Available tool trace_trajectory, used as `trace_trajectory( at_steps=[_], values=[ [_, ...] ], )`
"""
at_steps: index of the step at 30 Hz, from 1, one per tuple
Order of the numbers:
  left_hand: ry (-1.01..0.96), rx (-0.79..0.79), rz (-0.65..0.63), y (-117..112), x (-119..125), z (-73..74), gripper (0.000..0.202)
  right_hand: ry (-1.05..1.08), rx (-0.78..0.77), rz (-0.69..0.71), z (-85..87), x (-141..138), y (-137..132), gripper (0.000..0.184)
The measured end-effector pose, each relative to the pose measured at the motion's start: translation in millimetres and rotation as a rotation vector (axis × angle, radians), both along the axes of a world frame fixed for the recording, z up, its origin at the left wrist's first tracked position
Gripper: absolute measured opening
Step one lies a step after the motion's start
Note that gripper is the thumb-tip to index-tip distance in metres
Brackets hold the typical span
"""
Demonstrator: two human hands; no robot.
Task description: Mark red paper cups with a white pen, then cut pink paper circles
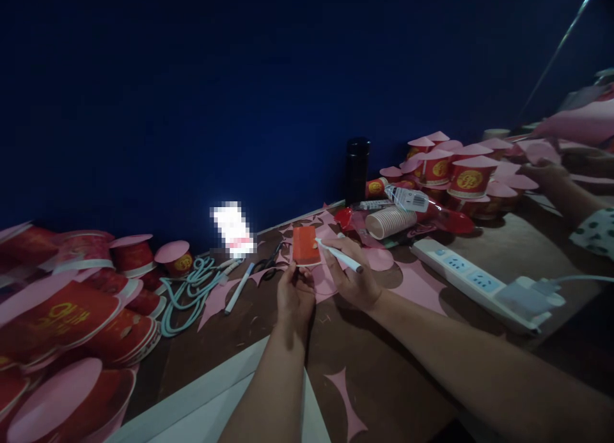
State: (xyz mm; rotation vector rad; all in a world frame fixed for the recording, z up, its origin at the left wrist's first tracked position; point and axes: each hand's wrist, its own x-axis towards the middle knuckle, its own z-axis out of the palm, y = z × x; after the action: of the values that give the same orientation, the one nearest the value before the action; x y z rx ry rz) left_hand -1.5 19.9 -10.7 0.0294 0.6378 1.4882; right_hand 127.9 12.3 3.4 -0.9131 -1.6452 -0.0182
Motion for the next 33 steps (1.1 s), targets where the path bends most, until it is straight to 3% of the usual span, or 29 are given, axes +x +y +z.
trace_trajectory(
  at_steps=[14,24,33],
  values=[
    [-0.031,0.04,-0.01,2.8,-1.7,-3.1,0.01,0.002,-0.049,0.031,-5.4,-1.9,2.3,0.021],
    [-0.026,0.022,-0.023,-0.6,2.1,5.0,0.013,-0.04,0.017,0.022,-3.3,-1.7,4.6,0.022],
    [-0.034,0.016,-0.02,1.7,1.0,2.1,0.01,-0.054,0.016,0.017,-3.2,-0.9,4.7,0.023]
  ],
)
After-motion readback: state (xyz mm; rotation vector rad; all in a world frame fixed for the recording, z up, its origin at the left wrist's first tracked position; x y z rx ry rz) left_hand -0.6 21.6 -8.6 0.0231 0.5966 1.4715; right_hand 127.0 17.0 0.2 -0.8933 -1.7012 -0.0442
